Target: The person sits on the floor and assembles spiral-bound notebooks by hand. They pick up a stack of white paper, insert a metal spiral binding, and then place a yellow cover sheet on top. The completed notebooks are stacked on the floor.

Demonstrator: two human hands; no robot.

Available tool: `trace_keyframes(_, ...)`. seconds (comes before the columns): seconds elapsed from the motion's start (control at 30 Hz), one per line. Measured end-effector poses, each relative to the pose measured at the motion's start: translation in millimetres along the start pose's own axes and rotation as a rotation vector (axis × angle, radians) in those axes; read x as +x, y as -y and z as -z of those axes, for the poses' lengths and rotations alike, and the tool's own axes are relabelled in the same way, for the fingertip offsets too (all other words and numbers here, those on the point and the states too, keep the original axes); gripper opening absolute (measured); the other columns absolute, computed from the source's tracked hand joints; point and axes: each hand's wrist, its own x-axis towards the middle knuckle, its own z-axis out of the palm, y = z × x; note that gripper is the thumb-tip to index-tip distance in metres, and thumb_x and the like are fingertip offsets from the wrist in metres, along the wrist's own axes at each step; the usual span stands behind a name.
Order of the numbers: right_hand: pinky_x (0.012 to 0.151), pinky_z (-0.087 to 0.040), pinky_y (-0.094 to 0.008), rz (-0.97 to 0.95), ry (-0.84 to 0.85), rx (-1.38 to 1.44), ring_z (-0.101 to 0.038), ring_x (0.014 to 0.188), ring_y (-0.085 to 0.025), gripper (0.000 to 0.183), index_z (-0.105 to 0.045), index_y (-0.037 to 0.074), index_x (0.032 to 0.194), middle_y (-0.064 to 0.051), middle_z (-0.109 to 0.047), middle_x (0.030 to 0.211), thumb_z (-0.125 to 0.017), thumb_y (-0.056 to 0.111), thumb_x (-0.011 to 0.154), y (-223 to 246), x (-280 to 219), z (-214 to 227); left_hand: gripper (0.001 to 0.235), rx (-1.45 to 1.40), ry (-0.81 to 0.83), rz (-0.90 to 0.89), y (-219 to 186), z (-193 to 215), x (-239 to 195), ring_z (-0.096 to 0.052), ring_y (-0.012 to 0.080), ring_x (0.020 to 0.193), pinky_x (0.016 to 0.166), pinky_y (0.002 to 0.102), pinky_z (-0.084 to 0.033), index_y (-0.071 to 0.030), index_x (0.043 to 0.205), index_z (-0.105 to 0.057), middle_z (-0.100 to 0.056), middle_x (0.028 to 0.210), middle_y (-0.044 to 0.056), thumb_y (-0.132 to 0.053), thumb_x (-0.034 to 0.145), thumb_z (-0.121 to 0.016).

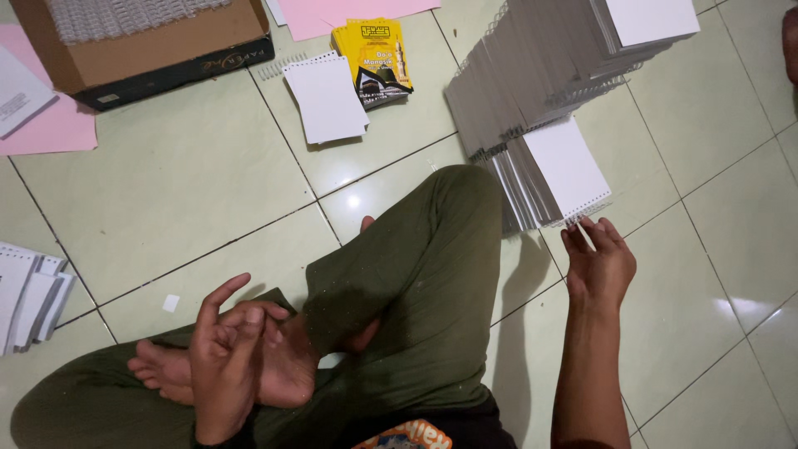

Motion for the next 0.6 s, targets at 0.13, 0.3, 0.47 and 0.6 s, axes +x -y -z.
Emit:
trace_keyframes(0.13,0.086,-0.067,-0.036,0.016,0.002,0.009,-0.071,0.082,-0.026,0.052,-0.053,-0.010,0.137,-0.017,-0.070,0.101,-0.065,-0.006,0.087,-1.7,2.1,0.2,0.049,-0.009,0.027,-0.015,0.6,1.5,0.7,-0.060,0.0177,0.064,0.068,0.029,-0.052,0.001,0.145,-0.048,-0.074,0.088,0.019,-0.013,0.099,-0.058)
trace_keyframes(0.3,0.090,-0.067,-0.033,0.014,0.002,0.032,-0.070,0.082,-0.026,0.053,-0.055,-0.007,0.129,-0.015,-0.065,0.096,-0.074,-0.007,0.080,3.8,-12.8,-6.3,0.047,-0.006,-0.001,0.020,2.2,0.7,1.7,-0.056,0.0181,0.063,0.068,0.029,-0.049,0.001,0.144,-0.049,-0.073,0.088,0.021,-0.012,0.100,-0.058)
trace_keyframes(0.47,0.095,-0.067,-0.035,0.018,0.017,-0.012,-0.072,0.086,-0.025,0.032,-0.057,-0.001,0.119,-0.015,-0.071,0.096,-0.067,-0.002,0.089,5.3,-10.3,-1.8,0.047,-0.001,0.012,0.007,1.7,0.9,1.5,-0.057,0.0175,0.062,0.068,0.027,-0.049,0.001,0.144,-0.049,-0.073,0.087,0.020,-0.013,0.100,-0.058)
trace_keyframes(0.6,0.093,-0.066,-0.035,0.029,0.050,0.007,-0.069,0.084,-0.025,0.023,-0.060,0.001,0.107,-0.014,-0.068,0.090,-0.071,-0.003,0.087,13.4,-16.7,-4.6,0.049,0.028,0.009,0.003,-0.8,-0.5,2.1,-0.057,0.0173,0.062,0.068,0.028,-0.050,0.000,0.144,-0.050,-0.074,0.087,0.019,-0.017,0.099,-0.059)
